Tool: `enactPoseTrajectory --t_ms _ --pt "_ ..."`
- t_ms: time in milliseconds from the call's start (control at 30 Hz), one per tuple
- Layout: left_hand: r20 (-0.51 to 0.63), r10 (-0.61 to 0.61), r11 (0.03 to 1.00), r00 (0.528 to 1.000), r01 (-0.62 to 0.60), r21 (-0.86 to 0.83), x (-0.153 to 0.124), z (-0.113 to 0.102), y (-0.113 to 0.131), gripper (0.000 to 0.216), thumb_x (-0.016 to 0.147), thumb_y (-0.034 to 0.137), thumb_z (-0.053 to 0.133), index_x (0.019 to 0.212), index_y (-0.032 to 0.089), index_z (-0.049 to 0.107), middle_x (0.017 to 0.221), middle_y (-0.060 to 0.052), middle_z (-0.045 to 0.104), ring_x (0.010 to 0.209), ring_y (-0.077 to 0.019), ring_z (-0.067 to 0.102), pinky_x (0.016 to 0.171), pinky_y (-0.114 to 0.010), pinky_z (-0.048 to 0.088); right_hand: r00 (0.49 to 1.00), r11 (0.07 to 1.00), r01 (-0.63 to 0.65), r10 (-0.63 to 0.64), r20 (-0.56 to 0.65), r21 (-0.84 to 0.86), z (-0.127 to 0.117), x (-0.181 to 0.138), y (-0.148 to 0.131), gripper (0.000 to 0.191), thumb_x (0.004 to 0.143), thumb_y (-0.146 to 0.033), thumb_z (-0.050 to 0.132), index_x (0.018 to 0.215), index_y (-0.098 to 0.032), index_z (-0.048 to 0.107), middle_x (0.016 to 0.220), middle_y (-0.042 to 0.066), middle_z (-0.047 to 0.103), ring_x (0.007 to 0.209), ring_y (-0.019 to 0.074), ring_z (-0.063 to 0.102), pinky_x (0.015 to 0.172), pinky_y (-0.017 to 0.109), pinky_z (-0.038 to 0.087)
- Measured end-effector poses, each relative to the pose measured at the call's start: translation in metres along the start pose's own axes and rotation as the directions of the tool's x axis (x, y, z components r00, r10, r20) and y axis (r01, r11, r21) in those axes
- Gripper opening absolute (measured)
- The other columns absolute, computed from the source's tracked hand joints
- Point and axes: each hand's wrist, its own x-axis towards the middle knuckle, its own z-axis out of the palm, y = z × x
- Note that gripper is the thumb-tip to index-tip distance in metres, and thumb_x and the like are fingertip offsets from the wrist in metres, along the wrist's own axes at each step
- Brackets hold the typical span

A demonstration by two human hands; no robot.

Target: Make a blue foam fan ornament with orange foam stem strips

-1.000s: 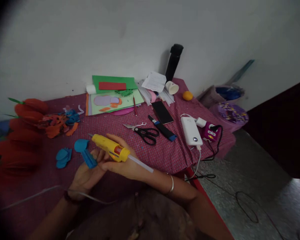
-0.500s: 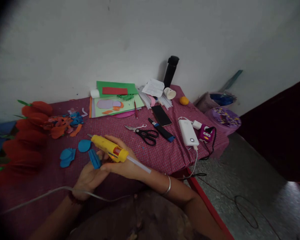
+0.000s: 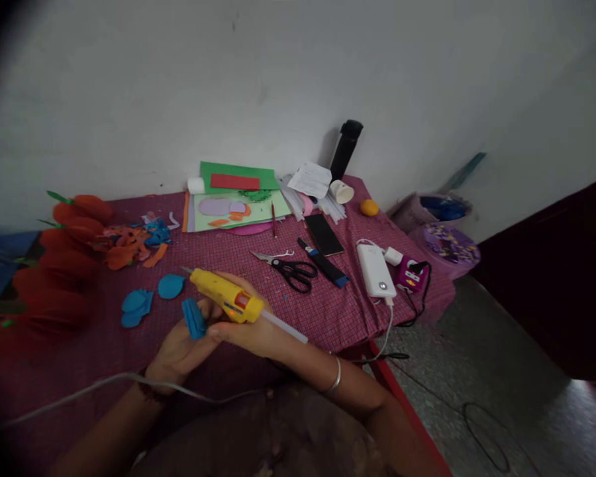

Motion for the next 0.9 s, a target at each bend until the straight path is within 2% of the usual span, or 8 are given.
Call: enactPoseTrajectory --t_ms 100,233,433,600,733,900 --pt "-0.010 -0.004 1.000 1.000 0.004 0.011 0.000 -0.002 -0.001 0.017 0.061 0.024 0.084 0.066 0.017 0.070 0.072 0.001 0.066 0.070 -0.0106 0.061 0.067 -0.020 0.051 1.000 1.000 0.023 -0.024 0.019 0.019 -0.001 -0.002 0.000 0.072 0.069 -0.028 0.078 0.131 -0.027 0.042 0.097 0.002 0.058 0.091 0.0172 0.059 0.091 0.036 0.050" --pt "-0.009 0.013 0.999 1.000 -0.013 0.033 0.001 -0.001 -0.002 0.017 0.061 0.025 0.084 0.065 0.018 0.069 0.074 0.001 0.066 0.073 -0.0118 0.062 0.069 -0.021 0.051 0.998 0.995 0.044 -0.049 -0.045 -0.088 0.001 -0.005 0.004 0.076 0.070 -0.027 0.075 0.136 -0.028 0.037 0.108 0.004 0.057 0.098 0.0186 0.059 0.095 0.039 0.048" --pt "-0.054 0.239 0.958 0.969 -0.227 0.173 0.002 0.008 0.000 0.015 0.063 0.027 0.083 0.068 0.020 0.072 0.074 0.001 0.063 0.074 -0.0127 0.060 0.069 -0.022 0.050 0.972 0.952 -0.004 -0.068 -0.225 -0.305 0.005 -0.007 0.006 0.086 0.069 -0.017 0.069 0.142 -0.029 0.025 0.106 0.005 0.056 0.086 0.0170 0.057 0.080 0.036 0.053" --pt "0.011 0.404 0.838 0.915 -0.375 0.396 0.001 0.003 0.001 0.010 0.066 0.026 0.080 0.066 0.018 0.073 0.075 -0.003 0.062 0.072 -0.0149 0.059 0.065 -0.024 0.049 0.965 0.968 -0.034 -0.033 -0.260 -0.249 0.001 -0.004 0.007 0.086 0.069 -0.015 0.070 0.141 -0.031 0.026 0.106 0.005 0.057 0.079 0.0151 0.055 0.069 0.030 0.053" --pt "0.031 0.387 0.802 0.922 -0.352 0.483 -0.004 -0.006 0.001 0.007 0.064 0.018 0.081 0.068 0.018 0.075 0.076 -0.004 0.061 0.068 -0.0149 0.056 0.062 -0.025 0.048 0.967 0.970 -0.096 0.038 -0.253 -0.221 -0.003 -0.003 0.010 0.083 0.069 -0.016 0.072 0.139 -0.031 0.031 0.092 0.001 0.057 0.068 0.0120 0.052 0.055 0.024 0.048" --pt "0.075 0.406 0.761 0.911 -0.383 0.523 -0.005 -0.005 0.002 0.009 0.062 0.015 0.081 0.064 0.020 0.074 0.074 -0.002 0.061 0.065 -0.0131 0.054 0.059 -0.023 0.047 0.969 0.989 -0.092 0.063 -0.240 -0.112 0.002 0.000 -0.001 0.085 0.066 -0.015 0.074 0.138 -0.031 0.033 0.094 0.000 0.057 0.074 0.0125 0.053 0.062 0.024 0.049"
